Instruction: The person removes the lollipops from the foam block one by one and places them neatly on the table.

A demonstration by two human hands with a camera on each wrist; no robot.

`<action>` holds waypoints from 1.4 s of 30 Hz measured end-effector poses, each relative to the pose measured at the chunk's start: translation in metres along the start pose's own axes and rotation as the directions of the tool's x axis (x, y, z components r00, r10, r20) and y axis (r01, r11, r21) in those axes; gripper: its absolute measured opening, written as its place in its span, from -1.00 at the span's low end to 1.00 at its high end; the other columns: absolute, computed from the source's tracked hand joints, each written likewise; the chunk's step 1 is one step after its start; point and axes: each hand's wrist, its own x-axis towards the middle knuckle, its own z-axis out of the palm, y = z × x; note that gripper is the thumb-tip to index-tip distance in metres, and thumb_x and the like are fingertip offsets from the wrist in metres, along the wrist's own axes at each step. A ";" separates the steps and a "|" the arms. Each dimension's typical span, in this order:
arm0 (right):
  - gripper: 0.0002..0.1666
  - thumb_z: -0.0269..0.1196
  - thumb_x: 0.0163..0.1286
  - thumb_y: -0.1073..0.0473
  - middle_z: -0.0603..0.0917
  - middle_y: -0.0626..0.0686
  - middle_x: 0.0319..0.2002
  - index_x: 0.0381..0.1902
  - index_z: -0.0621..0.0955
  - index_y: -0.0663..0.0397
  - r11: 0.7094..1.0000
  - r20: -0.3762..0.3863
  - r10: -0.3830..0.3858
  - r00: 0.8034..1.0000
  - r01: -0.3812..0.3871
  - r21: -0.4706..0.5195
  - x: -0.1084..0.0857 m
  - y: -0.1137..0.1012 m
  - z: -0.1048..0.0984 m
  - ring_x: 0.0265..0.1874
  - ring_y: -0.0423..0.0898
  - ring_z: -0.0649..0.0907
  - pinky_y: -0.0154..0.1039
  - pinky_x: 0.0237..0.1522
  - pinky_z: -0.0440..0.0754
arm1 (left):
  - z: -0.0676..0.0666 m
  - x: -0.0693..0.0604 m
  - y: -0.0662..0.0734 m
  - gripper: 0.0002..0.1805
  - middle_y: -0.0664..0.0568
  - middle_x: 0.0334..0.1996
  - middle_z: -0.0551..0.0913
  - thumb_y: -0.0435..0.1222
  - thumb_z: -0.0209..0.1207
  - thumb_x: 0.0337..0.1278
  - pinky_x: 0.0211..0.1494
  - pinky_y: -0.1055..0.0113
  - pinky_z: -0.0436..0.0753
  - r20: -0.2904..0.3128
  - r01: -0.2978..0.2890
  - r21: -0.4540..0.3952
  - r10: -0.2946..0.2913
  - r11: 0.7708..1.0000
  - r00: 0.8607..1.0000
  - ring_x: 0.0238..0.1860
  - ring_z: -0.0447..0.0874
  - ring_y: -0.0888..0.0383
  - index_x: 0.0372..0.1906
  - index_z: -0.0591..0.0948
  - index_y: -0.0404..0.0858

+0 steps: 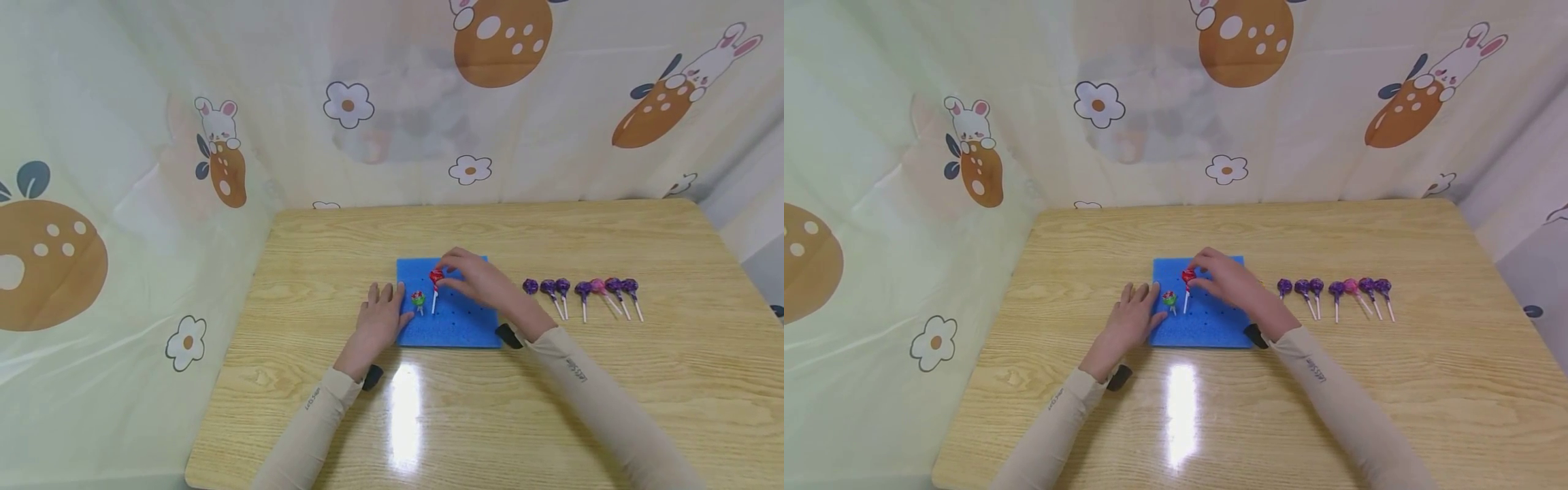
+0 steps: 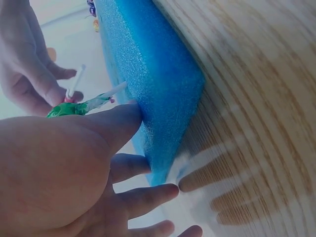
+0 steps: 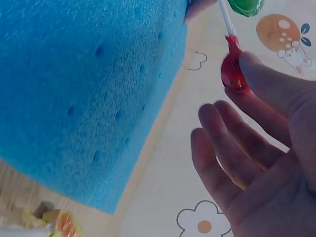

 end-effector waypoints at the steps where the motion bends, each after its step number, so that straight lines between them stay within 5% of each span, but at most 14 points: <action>1: -0.65 0.28 0.45 0.03 0.62 0.11 0.12 0.08 0.65 0.08 1.000 0.010 0.004 1.000 -0.004 0.008 -0.001 0.001 -0.001 0.11 0.06 0.65 0.07 0.17 0.63 | 0.000 0.000 0.000 -0.26 -0.19 0.54 0.22 0.09 -0.05 0.51 0.47 -0.19 0.33 0.001 0.001 -0.001 -0.001 1.000 1.000 0.59 -0.01 -0.28 0.60 0.14 -0.15; 18: -0.71 0.30 0.43 0.10 0.64 0.09 0.04 0.04 0.68 0.07 0.998 0.109 -0.021 0.994 0.015 0.055 -0.020 0.018 -0.023 0.03 0.08 0.63 0.04 0.07 0.66 | -0.007 -0.004 0.004 -0.27 -0.21 0.54 0.21 0.05 -0.02 0.52 0.48 -0.20 0.31 -0.002 -0.022 -0.023 0.022 0.999 1.000 0.59 -0.02 -0.29 0.59 0.14 -0.17; 42: -0.71 0.31 0.42 0.11 0.68 0.10 -0.03 0.01 0.71 0.13 0.997 0.141 0.066 0.988 -0.071 0.028 -0.052 0.055 -0.061 -0.12 -0.04 0.63 -0.09 -0.09 0.64 | -0.001 -0.005 -0.002 -0.29 -0.21 0.50 0.28 0.04 -0.01 0.51 0.42 -0.20 0.39 -0.050 -0.051 0.009 0.051 0.999 0.997 0.55 0.05 -0.32 0.57 0.19 -0.20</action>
